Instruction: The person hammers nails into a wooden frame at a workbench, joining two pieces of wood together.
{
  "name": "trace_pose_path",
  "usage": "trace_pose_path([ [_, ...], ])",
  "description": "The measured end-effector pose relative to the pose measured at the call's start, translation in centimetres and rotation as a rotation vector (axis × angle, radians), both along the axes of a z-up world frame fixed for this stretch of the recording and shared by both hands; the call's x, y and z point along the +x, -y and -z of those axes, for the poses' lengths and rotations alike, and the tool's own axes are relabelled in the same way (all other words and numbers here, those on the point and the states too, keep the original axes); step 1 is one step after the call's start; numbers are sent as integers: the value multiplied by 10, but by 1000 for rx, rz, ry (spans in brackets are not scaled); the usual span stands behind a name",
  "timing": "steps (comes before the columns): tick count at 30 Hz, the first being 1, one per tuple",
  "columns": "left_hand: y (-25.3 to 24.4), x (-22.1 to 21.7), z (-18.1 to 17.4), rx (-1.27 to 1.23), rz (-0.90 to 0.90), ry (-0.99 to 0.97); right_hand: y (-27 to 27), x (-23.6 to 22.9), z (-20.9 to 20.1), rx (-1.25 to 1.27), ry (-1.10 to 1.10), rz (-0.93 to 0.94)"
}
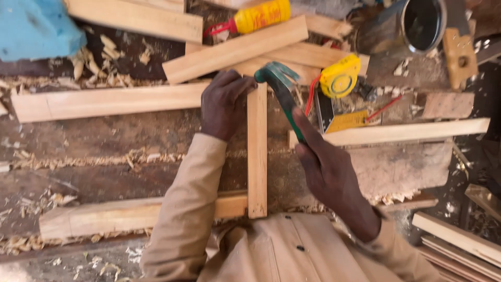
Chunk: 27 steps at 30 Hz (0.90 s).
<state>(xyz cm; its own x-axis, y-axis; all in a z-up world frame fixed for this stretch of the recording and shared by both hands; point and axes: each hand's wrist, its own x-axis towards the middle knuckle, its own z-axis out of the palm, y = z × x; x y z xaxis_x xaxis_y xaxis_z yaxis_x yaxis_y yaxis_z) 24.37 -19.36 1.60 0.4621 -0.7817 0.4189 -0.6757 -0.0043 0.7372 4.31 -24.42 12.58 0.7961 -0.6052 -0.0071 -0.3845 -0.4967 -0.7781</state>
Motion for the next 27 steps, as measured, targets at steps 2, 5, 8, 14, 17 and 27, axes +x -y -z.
trace_pose_path([
  [2, 6, 4, 0, 11, -15, 11, -2, -7, 19, -59, 12, 16],
  [5, -3, 0, 4, 30, 0, -1, -5, -10, 26, 42, -14, 51],
  [8, 7, 11, 1, 6, 47, 60, 20, -8, 28, 197, -21, 70],
  [14, -16, 43, -23, 329, 193, 388, 41, -9, 27, 550, 33, 176],
  [17, -12, 39, -15, 348, 211, 438, 54, -8, 36, 791, 44, 137],
  [27, 8, 48, -27, 393, 394, 568, 111, -10, 55, 1041, -446, 91],
])
